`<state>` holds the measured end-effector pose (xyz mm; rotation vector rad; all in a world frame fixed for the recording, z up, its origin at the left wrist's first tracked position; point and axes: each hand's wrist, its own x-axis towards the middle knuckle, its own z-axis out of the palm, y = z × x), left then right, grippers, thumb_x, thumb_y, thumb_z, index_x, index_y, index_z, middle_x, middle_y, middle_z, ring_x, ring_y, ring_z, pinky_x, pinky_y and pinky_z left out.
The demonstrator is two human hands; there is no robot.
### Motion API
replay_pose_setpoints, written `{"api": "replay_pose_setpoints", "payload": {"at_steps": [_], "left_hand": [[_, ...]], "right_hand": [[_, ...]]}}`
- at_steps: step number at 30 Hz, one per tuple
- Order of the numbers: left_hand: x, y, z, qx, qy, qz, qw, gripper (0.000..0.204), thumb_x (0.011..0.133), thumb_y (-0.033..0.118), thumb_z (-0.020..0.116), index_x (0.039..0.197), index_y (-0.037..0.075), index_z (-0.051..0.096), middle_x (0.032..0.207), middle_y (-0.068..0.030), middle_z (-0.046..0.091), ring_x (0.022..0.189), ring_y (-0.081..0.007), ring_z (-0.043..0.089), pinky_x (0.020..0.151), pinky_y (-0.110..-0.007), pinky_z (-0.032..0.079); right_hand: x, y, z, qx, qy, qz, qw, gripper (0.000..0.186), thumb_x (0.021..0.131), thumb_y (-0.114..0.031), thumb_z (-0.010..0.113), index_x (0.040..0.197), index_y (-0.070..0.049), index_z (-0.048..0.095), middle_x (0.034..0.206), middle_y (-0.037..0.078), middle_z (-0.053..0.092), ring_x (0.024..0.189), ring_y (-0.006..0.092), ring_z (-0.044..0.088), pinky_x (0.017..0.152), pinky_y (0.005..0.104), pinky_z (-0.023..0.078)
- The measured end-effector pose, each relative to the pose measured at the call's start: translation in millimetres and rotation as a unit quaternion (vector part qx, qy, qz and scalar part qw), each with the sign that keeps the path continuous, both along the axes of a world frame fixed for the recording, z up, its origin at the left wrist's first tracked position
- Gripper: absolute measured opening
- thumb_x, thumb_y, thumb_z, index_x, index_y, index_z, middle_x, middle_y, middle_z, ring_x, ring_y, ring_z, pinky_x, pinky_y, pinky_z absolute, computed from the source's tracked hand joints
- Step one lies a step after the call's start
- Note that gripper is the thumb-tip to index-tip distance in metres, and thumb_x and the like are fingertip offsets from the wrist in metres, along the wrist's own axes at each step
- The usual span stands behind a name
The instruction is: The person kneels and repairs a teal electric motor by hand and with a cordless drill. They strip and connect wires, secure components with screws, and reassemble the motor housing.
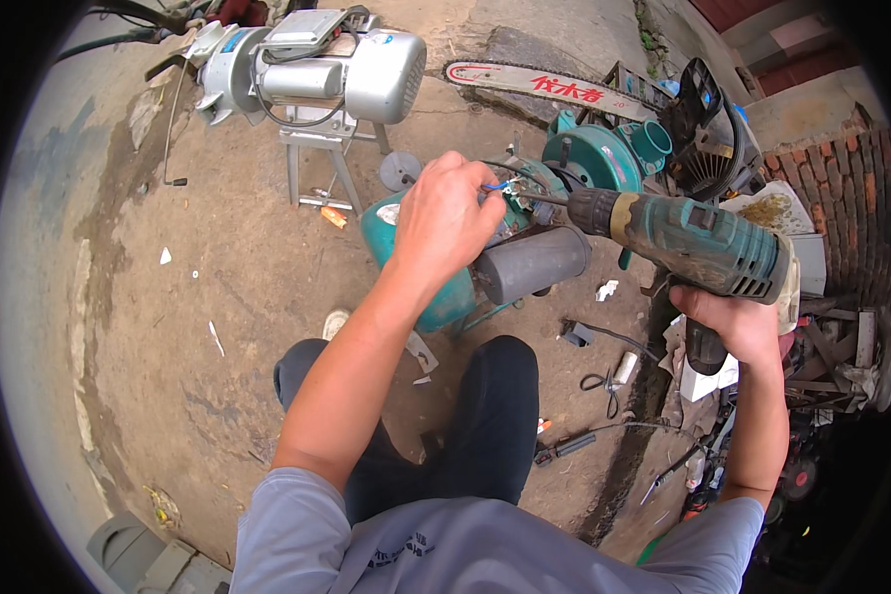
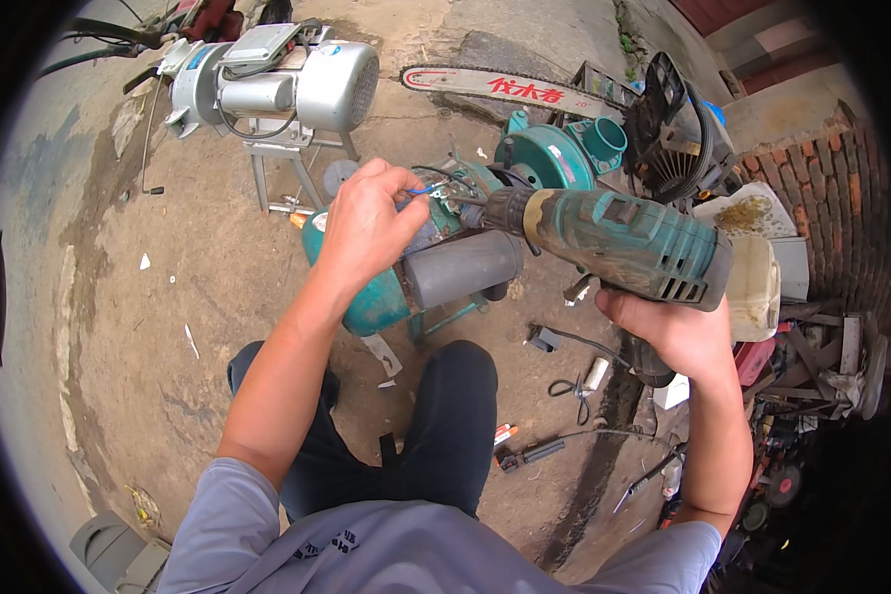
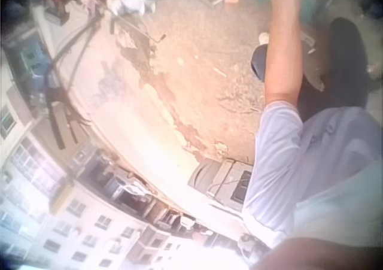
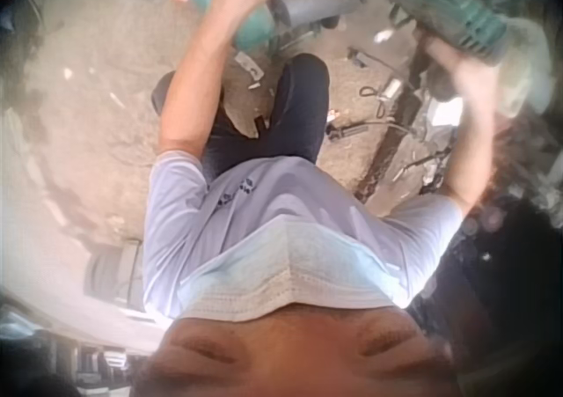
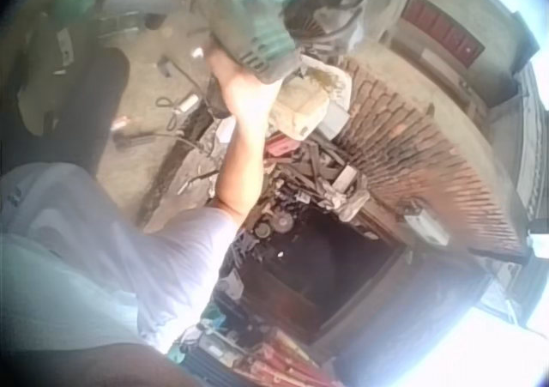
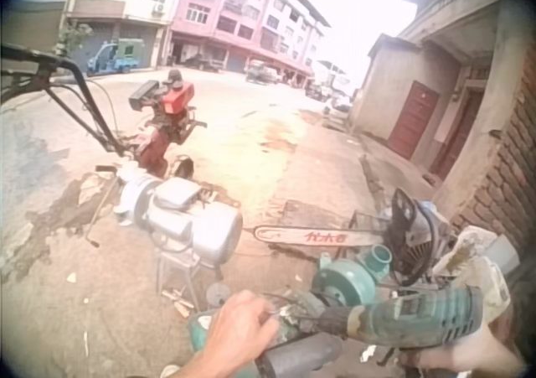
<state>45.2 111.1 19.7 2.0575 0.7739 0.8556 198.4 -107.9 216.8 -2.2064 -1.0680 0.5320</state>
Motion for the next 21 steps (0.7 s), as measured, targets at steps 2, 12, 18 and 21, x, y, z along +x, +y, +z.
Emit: {"api": "replay_pose_setpoints", "payload": {"at_steps": [2, 12, 18, 21], "left_hand": [[0.0, -0.4, 0.2, -0.003, 0.0, 0.0, 1.0, 0.023, 0.082, 0.018, 0.07, 0.097, 0.002, 0.076, 0.091, -0.0161, 0.065, 0.087, -0.0363, 0.066, 0.079, -0.046, 0.053], [-0.4, -1.2, 1.7, -0.003, 0.001, -0.001, 1.0, 0.023, 0.082, 0.019, 0.069, 0.096, 0.002, 0.076, 0.092, -0.016, 0.065, 0.089, -0.0365, 0.066, 0.08, -0.046, 0.053], [-1.2, -0.4, 0.0, -0.002, 0.001, -0.001, 1.0, 0.024, 0.082, 0.019, 0.069, 0.097, 0.002, 0.077, 0.092, -0.0159, 0.065, 0.089, -0.0363, 0.066, 0.08, -0.046, 0.053], [-0.4, -0.8, 1.5, -0.002, 0.004, -0.002, 1.0, 0.024, 0.082, 0.019, 0.069, 0.097, 0.002, 0.077, 0.092, -0.0161, 0.065, 0.089, -0.0363, 0.066, 0.08, -0.046, 0.053]], "right_hand": [[3.3, -4.5, -4.3, 0.004, 0.015, -0.01, 1.0, 0.038, 0.074, -0.001, 0.085, 0.11, 0.001, 0.072, 0.098, 0.002, 0.075, 0.088, 0.0118, 0.066, 0.082, 0.0301, 0.055], [4.6, -21.3, -21.6, 0.034, 0.069, -0.056, 0.995, 0.041, 0.075, -0.001, 0.085, 0.114, -0.001, 0.071, 0.102, 0.003, 0.074, 0.092, 0.0132, 0.065, 0.083, 0.0301, 0.054], [-2.0, -27.4, -36.4, 0.059, 0.149, -0.116, 0.98, 0.037, 0.074, 0.002, 0.08, 0.109, 0.001, 0.071, 0.094, 0.005, 0.073, 0.081, 0.0152, 0.068, 0.077, 0.0311, 0.056], [-3.7, -33.9, -45.3, 0.081, 0.15, -0.113, 0.979, 0.036, 0.075, 0.003, 0.079, 0.11, 0.002, 0.07, 0.09, 0.006, 0.073, 0.076, 0.0168, 0.07, 0.073, 0.0314, 0.057]]}}
